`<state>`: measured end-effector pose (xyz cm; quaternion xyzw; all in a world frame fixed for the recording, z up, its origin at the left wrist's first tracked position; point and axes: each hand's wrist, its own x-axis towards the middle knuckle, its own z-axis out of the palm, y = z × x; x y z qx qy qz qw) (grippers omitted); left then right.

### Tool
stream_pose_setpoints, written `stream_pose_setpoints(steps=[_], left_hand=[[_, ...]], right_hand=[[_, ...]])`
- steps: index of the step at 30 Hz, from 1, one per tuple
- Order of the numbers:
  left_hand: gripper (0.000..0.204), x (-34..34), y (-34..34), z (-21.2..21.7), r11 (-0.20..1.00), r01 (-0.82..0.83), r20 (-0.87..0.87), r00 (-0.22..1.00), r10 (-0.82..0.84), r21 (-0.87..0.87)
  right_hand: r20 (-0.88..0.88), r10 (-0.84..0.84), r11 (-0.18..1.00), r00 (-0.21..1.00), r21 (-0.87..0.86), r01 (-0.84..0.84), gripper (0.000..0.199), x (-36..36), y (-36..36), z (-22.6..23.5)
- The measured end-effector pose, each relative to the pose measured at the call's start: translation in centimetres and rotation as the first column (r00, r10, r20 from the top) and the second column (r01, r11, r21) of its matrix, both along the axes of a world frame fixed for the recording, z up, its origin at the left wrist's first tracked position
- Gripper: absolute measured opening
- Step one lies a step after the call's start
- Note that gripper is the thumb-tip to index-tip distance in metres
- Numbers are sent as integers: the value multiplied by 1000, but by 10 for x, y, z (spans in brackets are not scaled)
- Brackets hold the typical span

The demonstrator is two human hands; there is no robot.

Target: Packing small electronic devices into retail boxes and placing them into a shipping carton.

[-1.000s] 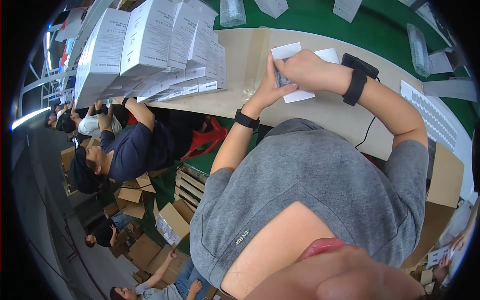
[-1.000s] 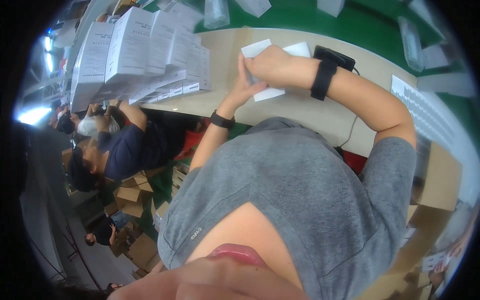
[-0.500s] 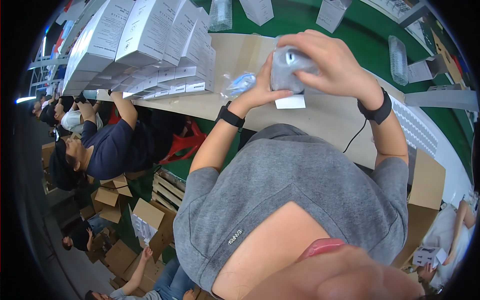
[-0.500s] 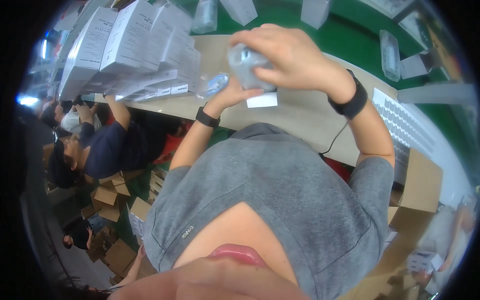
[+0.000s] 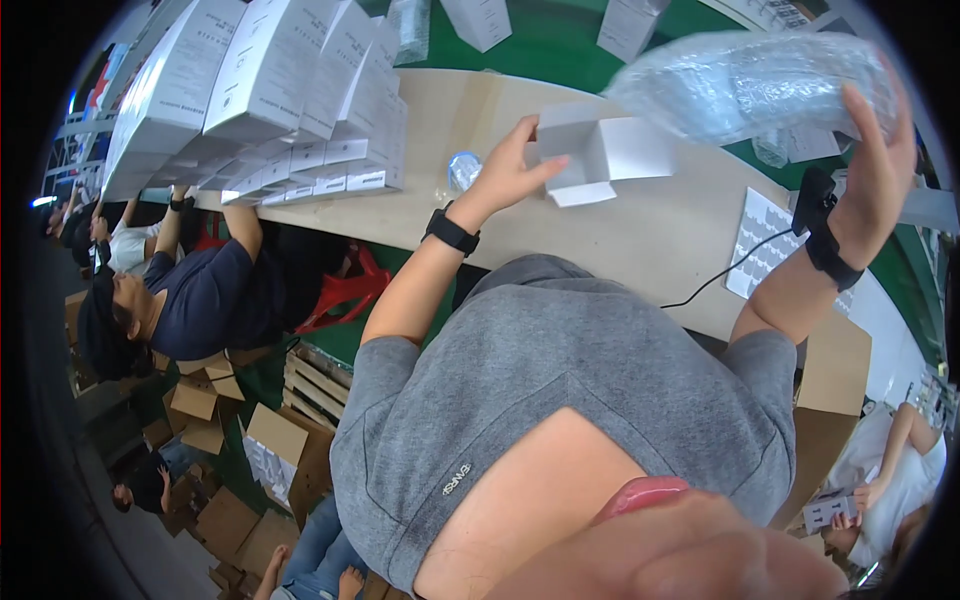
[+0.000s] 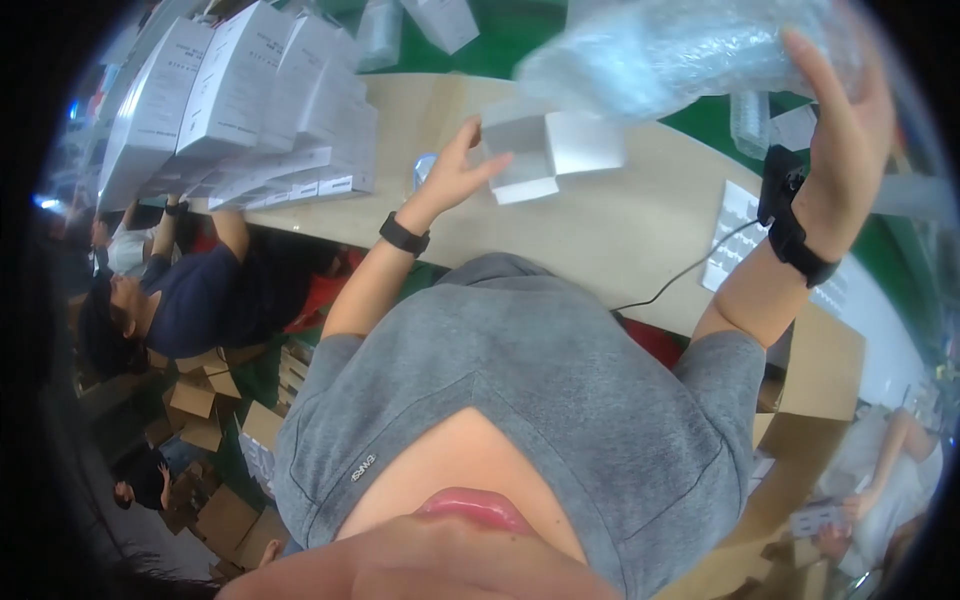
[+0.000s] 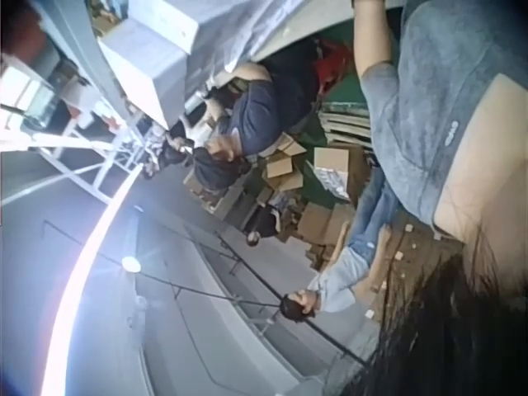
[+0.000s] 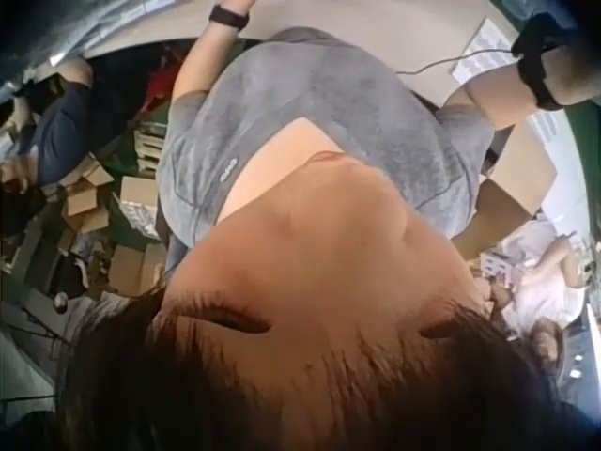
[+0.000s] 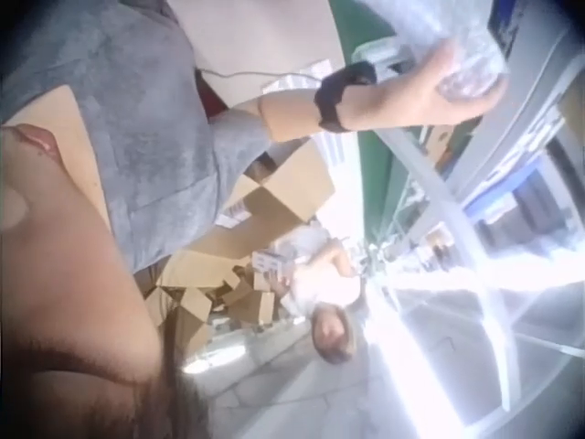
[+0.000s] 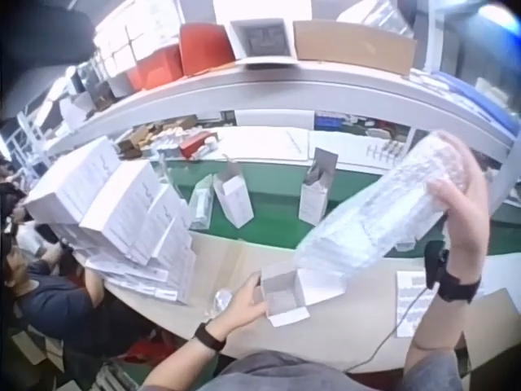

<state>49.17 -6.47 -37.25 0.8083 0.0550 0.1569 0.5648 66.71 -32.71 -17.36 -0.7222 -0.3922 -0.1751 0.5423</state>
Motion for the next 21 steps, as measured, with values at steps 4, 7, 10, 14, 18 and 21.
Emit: stream_pose_setpoints(steps=[4, 7, 10, 14, 18, 21], left_hand=[[52, 6, 4, 50, 998, -4, -546, 837, 38, 64], [50, 18, 3, 57, 984, 155, -728, 684, -45, 86], [49, 7, 4, 52, 982, 147, -612, 789, -47, 114], [46, -19, 3, 43, 998, -44, -53, 998, 42, -38], [44, -50, 31, 46, 858, -275, 22, 949, 316, -434], [48, -67, 27, 77, 633, -412, 61, 807, 588, -656]], right_hand=[[91, -231, 849, 969, -468, 246, 53, 80, -18, -48], [464, -204, 779, 862, -456, 430, 52, 102, 1, -102], [537, -250, 737, 806, -435, 518, 50, 116, 27, -143], [561, -114, 583, 820, -630, 512, 50, 134, 36, -232], [450, -72, 558, 890, -722, 410, 53, 101, 51, -259], [413, 75, 784, 908, -587, 202, 53, 43, 81, -232]])
